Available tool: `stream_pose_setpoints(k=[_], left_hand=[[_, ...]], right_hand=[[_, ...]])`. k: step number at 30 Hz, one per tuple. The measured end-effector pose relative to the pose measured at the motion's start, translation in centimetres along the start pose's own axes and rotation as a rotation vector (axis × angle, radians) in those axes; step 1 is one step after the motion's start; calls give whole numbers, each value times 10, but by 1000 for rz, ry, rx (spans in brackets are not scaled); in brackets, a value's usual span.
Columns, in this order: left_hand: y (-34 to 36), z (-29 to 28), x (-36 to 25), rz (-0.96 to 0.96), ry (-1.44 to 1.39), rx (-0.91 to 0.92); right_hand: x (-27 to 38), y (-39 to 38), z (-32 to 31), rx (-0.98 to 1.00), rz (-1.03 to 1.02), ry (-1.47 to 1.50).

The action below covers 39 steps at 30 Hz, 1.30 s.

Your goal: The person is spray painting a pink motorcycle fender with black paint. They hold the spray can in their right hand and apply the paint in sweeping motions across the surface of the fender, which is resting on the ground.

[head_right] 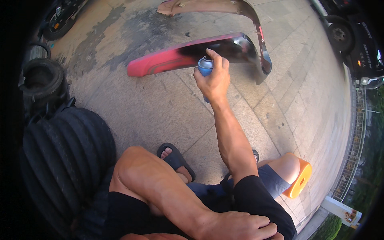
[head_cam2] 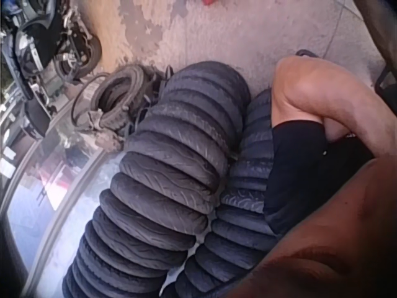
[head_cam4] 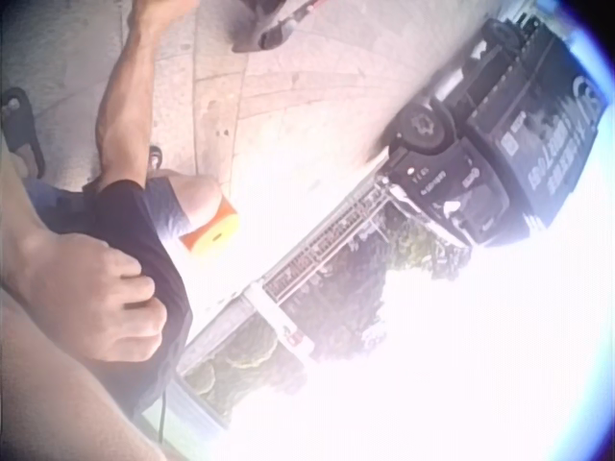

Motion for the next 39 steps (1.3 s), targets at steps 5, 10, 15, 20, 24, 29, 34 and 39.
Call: stream_pose_setpoints(k=[5,10,15,20,24,29,34,39], left_hand=[[-1,6,-1,7,-4,-9],[-1,6,-1,15,32,-18],[-3,5,1,0,3,27],[-1,9,1,-1,40,17],[0,6,4,-7,7,49],[1,2,7,-20,-14,64],[2,5,5,-12,4,55],[1,5,5,-10,-4,90]], right_hand=[[-3,7,-25,-82,-52,-23],[-6,14,-44,-103,-20,-33],[0,13,-38,-56,-39,-28],[-3,18,-43,-66,-22,-40],[-11,28,-66,-110,-9,-80],[-6,30,-63,-18,-38,-96],[-3,33,-77,-115,-33,-138],[-2,35,-69,-19,-29,-126]])
Point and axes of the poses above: each hand's wrist, its own y-axis towards the middle knuckle, its own z-axis out of the palm, x = y × z, the point moved 9 cm from there along y, towards the middle knuckle, and after that the axes turned 3 degrees about y, right-handed, at the moved point
